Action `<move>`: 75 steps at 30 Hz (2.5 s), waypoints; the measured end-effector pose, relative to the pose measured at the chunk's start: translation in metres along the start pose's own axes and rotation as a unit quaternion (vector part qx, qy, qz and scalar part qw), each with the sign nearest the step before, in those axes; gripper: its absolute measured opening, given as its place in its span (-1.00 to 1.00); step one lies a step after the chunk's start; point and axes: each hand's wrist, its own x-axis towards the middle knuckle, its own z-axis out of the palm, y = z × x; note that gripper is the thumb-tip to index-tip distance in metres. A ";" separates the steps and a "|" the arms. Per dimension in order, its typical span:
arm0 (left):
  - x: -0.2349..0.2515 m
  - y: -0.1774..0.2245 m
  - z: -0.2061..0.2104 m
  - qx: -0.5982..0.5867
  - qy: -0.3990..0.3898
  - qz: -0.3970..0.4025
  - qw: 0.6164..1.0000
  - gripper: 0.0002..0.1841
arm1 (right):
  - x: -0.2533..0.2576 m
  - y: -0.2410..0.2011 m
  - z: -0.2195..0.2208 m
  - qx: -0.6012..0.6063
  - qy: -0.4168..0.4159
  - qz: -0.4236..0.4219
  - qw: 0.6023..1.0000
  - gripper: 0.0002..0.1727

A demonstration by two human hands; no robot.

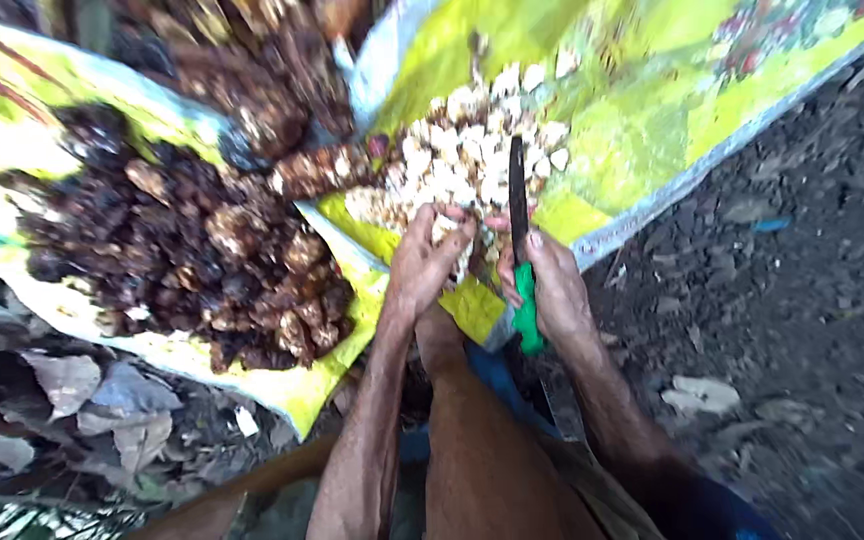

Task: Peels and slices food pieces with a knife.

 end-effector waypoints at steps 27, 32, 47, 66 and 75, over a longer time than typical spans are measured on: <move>-0.008 0.001 -0.037 -0.248 0.079 0.049 0.964 -0.73 | 0.146 -0.125 0.059 -0.392 -0.085 -0.100 0.911 -0.70; -0.004 0.000 -0.041 -0.269 0.115 0.038 0.955 -0.73 | 0.186 -0.125 0.098 -0.462 -0.048 -0.164 0.870 -0.69; -0.005 -0.011 -0.040 -0.300 0.119 0.021 0.946 -0.75 | 0.203 -0.116 0.123 -0.550 -0.071 -0.159 0.817 -0.61; -0.022 -0.009 -0.030 -0.335 0.031 0.005 0.942 -0.63 | 0.129 -0.150 0.055 -0.479 -0.075 -0.163 0.859 -0.79; -0.040 0.002 -0.013 -0.392 -0.069 0.051 0.916 -0.49 | 0.052 -0.105 -0.009 -0.322 0.014 -0.122 0.939 -0.72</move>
